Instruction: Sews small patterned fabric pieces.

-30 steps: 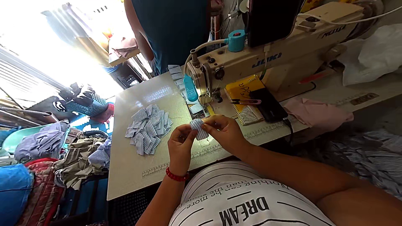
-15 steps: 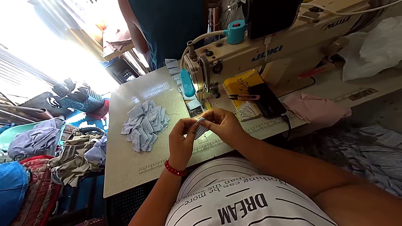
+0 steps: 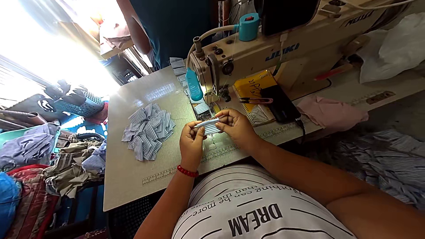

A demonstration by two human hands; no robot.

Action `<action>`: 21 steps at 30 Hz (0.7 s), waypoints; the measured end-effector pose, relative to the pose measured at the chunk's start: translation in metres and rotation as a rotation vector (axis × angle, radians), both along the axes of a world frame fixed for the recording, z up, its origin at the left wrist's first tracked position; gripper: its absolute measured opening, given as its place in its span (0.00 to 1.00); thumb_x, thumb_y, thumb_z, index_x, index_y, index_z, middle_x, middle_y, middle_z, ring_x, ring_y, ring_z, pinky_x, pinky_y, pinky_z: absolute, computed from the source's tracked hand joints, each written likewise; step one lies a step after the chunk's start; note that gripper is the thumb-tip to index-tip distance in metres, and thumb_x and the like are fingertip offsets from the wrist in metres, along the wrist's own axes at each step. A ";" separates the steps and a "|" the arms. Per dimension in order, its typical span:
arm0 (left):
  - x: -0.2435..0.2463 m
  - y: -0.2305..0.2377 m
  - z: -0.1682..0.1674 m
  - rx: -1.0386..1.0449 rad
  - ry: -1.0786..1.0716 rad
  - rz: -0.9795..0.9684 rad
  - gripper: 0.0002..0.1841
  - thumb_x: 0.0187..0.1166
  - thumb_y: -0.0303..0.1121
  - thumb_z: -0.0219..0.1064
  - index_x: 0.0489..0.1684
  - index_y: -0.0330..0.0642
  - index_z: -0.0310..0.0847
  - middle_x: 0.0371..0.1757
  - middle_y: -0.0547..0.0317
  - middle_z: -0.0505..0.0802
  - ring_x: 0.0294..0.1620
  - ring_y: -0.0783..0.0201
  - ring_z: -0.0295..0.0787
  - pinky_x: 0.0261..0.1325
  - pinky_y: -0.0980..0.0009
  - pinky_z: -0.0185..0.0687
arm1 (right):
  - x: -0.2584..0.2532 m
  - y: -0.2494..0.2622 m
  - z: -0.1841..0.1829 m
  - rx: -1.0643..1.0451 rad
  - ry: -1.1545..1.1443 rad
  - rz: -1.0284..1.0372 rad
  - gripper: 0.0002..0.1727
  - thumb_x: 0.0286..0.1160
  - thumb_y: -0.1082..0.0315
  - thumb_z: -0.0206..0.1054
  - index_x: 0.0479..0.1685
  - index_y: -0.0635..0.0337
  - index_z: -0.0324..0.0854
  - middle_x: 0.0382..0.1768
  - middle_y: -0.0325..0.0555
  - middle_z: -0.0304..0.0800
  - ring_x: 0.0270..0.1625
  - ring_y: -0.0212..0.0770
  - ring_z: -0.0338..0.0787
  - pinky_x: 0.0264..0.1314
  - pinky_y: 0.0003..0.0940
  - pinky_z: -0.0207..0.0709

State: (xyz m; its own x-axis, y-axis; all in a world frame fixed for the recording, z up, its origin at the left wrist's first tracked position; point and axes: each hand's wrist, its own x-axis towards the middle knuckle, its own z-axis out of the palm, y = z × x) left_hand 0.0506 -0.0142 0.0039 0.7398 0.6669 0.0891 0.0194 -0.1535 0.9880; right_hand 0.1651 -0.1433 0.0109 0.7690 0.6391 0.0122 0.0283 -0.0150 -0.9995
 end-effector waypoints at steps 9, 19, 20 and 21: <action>0.026 0.012 -0.010 -0.048 0.115 -0.013 0.25 0.74 0.20 0.73 0.71 0.42 0.73 0.30 0.60 0.86 0.27 0.69 0.85 0.37 0.70 0.87 | 0.016 0.019 -0.011 -0.173 -0.017 -0.032 0.23 0.82 0.62 0.70 0.72 0.59 0.74 0.36 0.51 0.88 0.32 0.40 0.87 0.39 0.38 0.85; 0.027 0.009 -0.003 -0.282 0.067 0.020 0.13 0.81 0.23 0.68 0.61 0.38 0.78 0.31 0.57 0.89 0.29 0.67 0.89 0.36 0.70 0.90 | 0.014 0.022 -0.016 0.005 -0.054 -0.083 0.20 0.74 0.73 0.76 0.64 0.59 0.79 0.33 0.44 0.88 0.28 0.32 0.86 0.32 0.25 0.82; 0.027 0.011 -0.005 -0.267 0.049 0.021 0.14 0.80 0.22 0.69 0.61 0.39 0.78 0.30 0.58 0.89 0.28 0.67 0.89 0.37 0.70 0.90 | 0.013 0.023 -0.016 -0.007 -0.052 -0.091 0.19 0.76 0.70 0.74 0.64 0.59 0.79 0.32 0.44 0.87 0.27 0.31 0.84 0.31 0.25 0.80; 0.027 0.012 -0.007 -0.248 0.033 0.016 0.15 0.79 0.21 0.69 0.62 0.40 0.78 0.30 0.59 0.88 0.28 0.68 0.88 0.38 0.70 0.90 | 0.014 0.023 -0.017 -0.039 -0.027 -0.085 0.18 0.80 0.66 0.72 0.65 0.59 0.78 0.31 0.44 0.86 0.26 0.32 0.82 0.31 0.27 0.78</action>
